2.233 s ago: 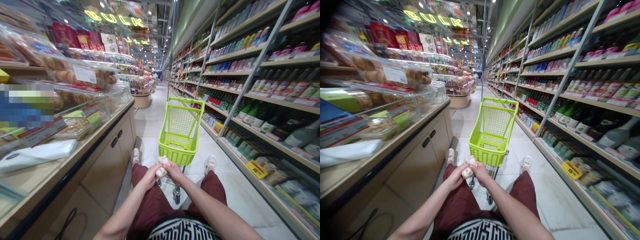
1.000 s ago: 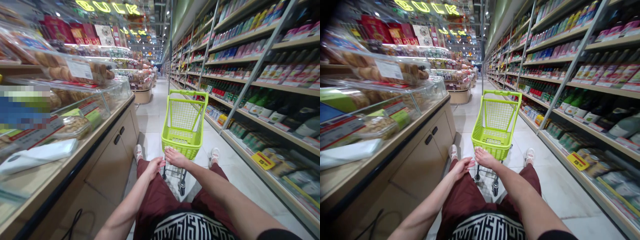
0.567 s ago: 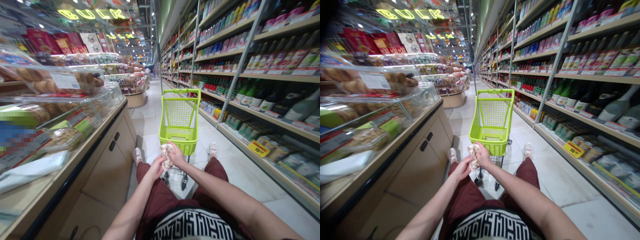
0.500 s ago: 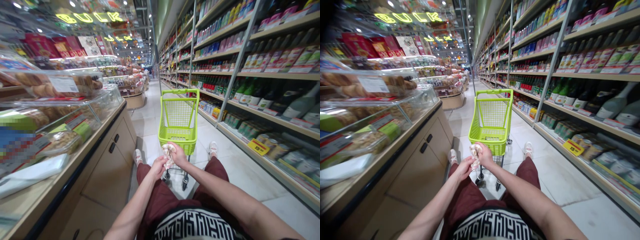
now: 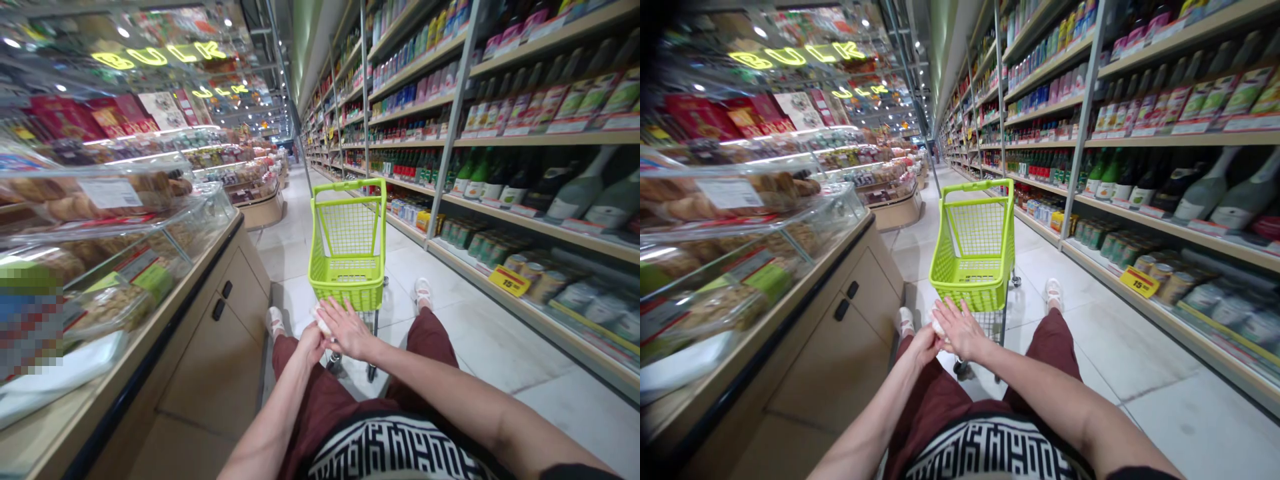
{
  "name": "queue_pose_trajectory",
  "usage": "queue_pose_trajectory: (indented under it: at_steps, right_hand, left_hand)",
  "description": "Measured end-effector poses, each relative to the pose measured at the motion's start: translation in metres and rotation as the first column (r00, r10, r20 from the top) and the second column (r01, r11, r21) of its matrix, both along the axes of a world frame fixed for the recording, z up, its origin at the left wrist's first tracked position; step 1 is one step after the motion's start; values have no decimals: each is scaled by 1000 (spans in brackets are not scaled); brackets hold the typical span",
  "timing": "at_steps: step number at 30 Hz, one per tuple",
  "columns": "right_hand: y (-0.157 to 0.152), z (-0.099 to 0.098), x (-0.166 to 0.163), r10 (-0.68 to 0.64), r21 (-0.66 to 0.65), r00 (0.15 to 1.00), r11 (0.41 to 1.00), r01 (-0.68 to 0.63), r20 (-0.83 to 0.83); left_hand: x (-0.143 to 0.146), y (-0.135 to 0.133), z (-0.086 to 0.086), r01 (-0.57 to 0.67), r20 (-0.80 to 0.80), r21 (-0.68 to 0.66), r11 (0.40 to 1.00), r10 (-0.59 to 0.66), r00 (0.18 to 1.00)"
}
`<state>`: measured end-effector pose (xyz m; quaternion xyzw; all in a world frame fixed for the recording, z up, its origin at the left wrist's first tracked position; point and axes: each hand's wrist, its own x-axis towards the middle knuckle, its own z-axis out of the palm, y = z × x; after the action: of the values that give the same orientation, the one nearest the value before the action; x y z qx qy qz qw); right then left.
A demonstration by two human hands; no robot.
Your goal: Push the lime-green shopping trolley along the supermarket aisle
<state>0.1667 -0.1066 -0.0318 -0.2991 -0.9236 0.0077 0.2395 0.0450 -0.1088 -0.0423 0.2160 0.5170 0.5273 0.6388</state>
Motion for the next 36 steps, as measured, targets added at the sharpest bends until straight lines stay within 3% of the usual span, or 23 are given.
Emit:
queue_pose_trajectory:
  at_steps: [3,6,11,14,17,20,24,26,28,33,36]
  right_hand:
    - [4,-7,7,74,111,997,991,-73,-6]
    - [11,-18,12,77,127,997,989,-79,17]
    - [29,-17,22,-31,130,999,991,28,22]
    - [44,2,25,-55,180,998,982,57,-19]
    - [61,7,24,53,181,999,982,-54,10]
    - [72,-16,25,122,157,990,979,-131,67]
    - [68,-62,32,68,211,974,971,-115,216]
    - [61,-71,35,45,238,961,965,-113,272]
    - [54,-65,40,50,275,963,953,-125,265]
    - [51,-19,61,-18,417,998,909,-9,60]
    - [60,-14,82,-88,441,996,895,67,28]
  left_hand:
    - [-5,0,9,111,-77,-45,993,-115,990]
    - [-6,-4,17,160,-202,-107,981,-179,963]
    - [-4,-6,20,285,-129,-81,955,-294,947]
    - [-5,6,17,199,-266,-14,980,-195,944]
    - [-7,22,7,98,-519,93,991,-35,854]
    - [-7,31,-10,127,-622,64,990,-60,781]
    - [-2,25,-32,226,-742,-60,972,-194,641]
    - [0,21,-37,269,-792,-119,956,-255,555]
    - [1,18,-38,299,-830,-165,940,-296,472]
    - [4,17,-26,336,-887,-220,916,-332,322]
    - [16,19,-18,364,-915,-203,909,-309,260]
